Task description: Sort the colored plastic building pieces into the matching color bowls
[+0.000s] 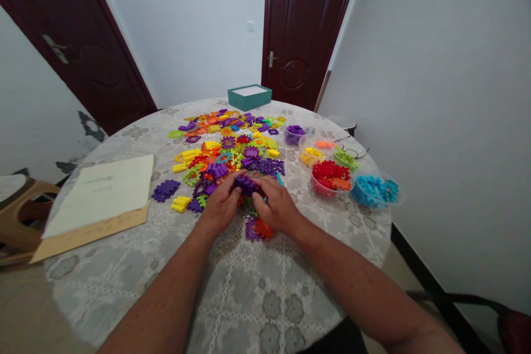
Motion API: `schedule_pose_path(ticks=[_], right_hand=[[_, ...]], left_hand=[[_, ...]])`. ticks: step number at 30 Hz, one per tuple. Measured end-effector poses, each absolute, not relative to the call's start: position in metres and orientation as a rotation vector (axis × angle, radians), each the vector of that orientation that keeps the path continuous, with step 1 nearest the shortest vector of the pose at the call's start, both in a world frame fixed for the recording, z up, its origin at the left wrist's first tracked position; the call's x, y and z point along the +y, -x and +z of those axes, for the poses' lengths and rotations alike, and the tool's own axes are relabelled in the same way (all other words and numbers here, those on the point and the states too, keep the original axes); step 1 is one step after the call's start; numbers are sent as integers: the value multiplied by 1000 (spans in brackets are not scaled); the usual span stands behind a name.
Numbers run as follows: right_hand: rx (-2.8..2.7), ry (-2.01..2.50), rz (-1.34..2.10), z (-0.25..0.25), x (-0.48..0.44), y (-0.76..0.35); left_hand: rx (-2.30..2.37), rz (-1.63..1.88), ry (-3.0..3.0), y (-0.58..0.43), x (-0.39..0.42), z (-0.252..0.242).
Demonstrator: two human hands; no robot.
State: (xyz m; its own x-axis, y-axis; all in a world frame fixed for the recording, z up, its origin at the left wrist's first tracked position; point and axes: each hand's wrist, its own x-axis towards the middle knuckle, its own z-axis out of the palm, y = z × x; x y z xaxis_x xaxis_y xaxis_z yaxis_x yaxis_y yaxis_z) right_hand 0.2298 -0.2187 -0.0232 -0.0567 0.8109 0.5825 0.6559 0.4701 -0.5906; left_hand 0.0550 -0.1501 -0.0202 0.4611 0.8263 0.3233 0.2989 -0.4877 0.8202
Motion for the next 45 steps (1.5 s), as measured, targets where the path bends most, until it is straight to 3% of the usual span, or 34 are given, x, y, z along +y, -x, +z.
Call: schedule_pose_path(ticks=[11,20,27,45], right_hand=[[-1694,1463,344,-17,-219,-241],[-1715,1713,246,53,-229,-283],[-1537,2070,-45,97,-160,-375],[-1170,2568,-15,74,-21,-468]], left_hand=[[883,969,-2238,-63,-156,-31],[887,1221,-2411,-69,-157,-49],[737,1241,-2503,-74,-161,-54],[721,1269,-2521,-73,-167,-47]])
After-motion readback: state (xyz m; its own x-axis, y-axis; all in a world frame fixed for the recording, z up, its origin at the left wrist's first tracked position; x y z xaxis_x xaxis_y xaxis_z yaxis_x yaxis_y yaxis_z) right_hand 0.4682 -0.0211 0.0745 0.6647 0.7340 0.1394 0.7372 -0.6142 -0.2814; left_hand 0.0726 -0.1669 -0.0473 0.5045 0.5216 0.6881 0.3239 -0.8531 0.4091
